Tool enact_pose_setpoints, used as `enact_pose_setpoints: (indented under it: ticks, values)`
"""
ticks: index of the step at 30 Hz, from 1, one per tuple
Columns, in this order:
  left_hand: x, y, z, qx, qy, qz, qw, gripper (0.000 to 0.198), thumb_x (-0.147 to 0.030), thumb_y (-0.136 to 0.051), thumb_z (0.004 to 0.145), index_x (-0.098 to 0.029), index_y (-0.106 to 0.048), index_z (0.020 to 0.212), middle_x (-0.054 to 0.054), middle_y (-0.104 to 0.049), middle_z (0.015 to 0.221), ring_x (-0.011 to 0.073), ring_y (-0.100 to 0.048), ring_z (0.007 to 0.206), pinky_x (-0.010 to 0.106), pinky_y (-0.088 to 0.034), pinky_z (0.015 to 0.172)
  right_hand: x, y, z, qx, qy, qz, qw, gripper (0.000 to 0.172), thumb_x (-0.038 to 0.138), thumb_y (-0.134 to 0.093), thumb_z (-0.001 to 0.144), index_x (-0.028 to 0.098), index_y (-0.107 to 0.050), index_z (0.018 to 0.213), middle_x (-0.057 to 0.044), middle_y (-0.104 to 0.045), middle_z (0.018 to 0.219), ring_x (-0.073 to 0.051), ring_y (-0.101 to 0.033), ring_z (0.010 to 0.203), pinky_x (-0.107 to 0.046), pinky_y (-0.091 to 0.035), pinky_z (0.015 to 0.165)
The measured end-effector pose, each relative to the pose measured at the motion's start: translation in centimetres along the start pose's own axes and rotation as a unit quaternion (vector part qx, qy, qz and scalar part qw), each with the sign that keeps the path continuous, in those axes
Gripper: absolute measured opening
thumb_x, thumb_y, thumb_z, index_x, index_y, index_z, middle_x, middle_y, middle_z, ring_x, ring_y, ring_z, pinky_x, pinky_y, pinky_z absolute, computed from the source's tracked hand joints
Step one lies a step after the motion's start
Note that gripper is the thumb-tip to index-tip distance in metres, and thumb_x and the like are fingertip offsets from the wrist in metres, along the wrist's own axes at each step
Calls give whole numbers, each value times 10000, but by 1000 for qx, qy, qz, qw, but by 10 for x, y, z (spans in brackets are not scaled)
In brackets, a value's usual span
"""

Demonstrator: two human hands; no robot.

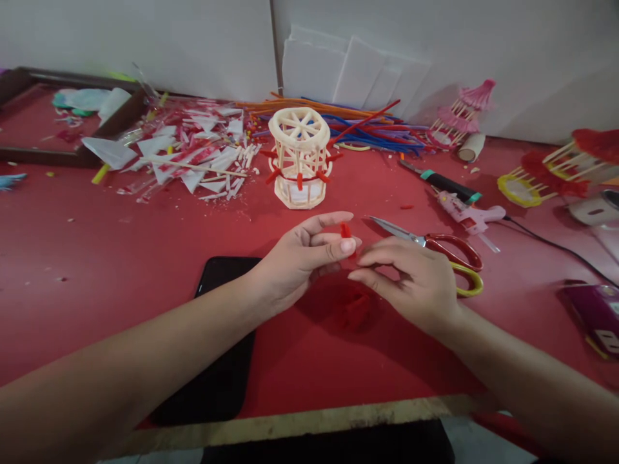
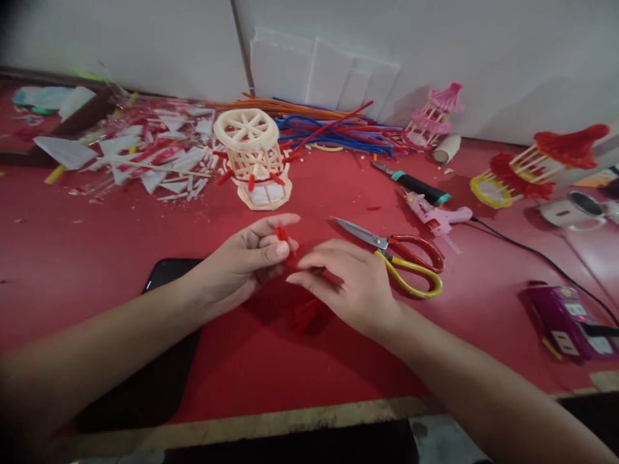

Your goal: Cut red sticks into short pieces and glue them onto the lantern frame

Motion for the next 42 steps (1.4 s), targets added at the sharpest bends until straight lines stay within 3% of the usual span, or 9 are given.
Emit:
enact_pose_setpoints:
  ticks: [3,16,23,26,28,30,32,34,42]
  values:
    - [2,0,-1,-2,14,17,1000,475,-186,-861,672,-236,-669,1103,-61,-714,692,71,-666,660,153,-511,636,11,6,0,-20,52,-66,996,31,258,-700,865,243,-715,888,-18,-763,864,-163,-711,782,-284,-579,759]
    - [2,-8,-2,39,2,15,999,504,-109,-801,732,-206,-574,1171,-96,-679,613,65,-670,639,177,-537,711,30,-1,-5,-18,133,-110,985,122,113,-602,879,217,-658,909,-34,-735,839,-161,-685,770,-301,-568,753]
    - [-7,-2,-1,5,-34,4,999,416,-135,-828,700,-215,-558,1005,-102,-659,620,51,-642,611,173,-538,683,21,-1,-5,4,102,-68,992,113,147,-500,907,222,-552,841,-17,-617,744,-159,-583,680,-315,-513,647]
    - [-12,10,0,-49,-53,-14,997,426,-153,-856,652,-216,-548,939,-92,-659,652,77,-670,681,190,-546,694,7,4,-3,-15,56,-107,993,203,182,-477,930,226,-494,732,14,-519,615,-135,-506,566,-288,-458,565]
    - [-14,14,1,-65,-58,-20,996,423,-149,-860,639,-212,-549,920,-91,-651,652,79,-663,677,197,-544,698,-7,11,-1,-44,12,-149,988,219,205,-510,933,224,-509,715,5,-551,618,-139,-549,585,-285,-468,573]
    - [-12,13,1,-64,-48,-22,997,414,-146,-861,637,-206,-556,910,-88,-652,653,71,-646,647,201,-540,700,-20,12,-1,-50,-24,-150,987,58,209,-551,920,211,-600,889,-54,-680,850,-166,-646,733,-300,-524,643]
    - [-9,11,1,-59,-33,-16,998,411,-145,-863,636,-201,-560,909,-78,-668,662,70,-641,632,203,-539,699,-27,5,-1,-23,-42,-103,994,284,213,-588,905,207,-575,1188,-107,-666,1167,-190,-684,903,-333,-571,749]
    - [-6,10,1,-54,-19,-10,998,416,-146,-863,642,-199,-562,924,-71,-679,666,76,-650,640,202,-542,684,-23,-3,-2,6,-31,-54,998,425,244,-637,892,216,-524,1301,-106,-646,1246,-188,-695,944,-345,-586,821]
    - [5,2,0,-9,15,18,1000,399,-179,-855,678,-197,-577,965,-78,-664,653,72,-658,620,187,-551,654,2,1,-3,-28,28,-35,999,152,179,-678,872,237,-666,1012,-14,-768,970,-165,-723,909,-287,-592,836]
Point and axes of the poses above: each hand's wrist, its own z-axis towards the middle knuckle, its own y-axis out of the back of the hand, x = y × z, the point moved 10 cm from there along z, towards the middle knuckle
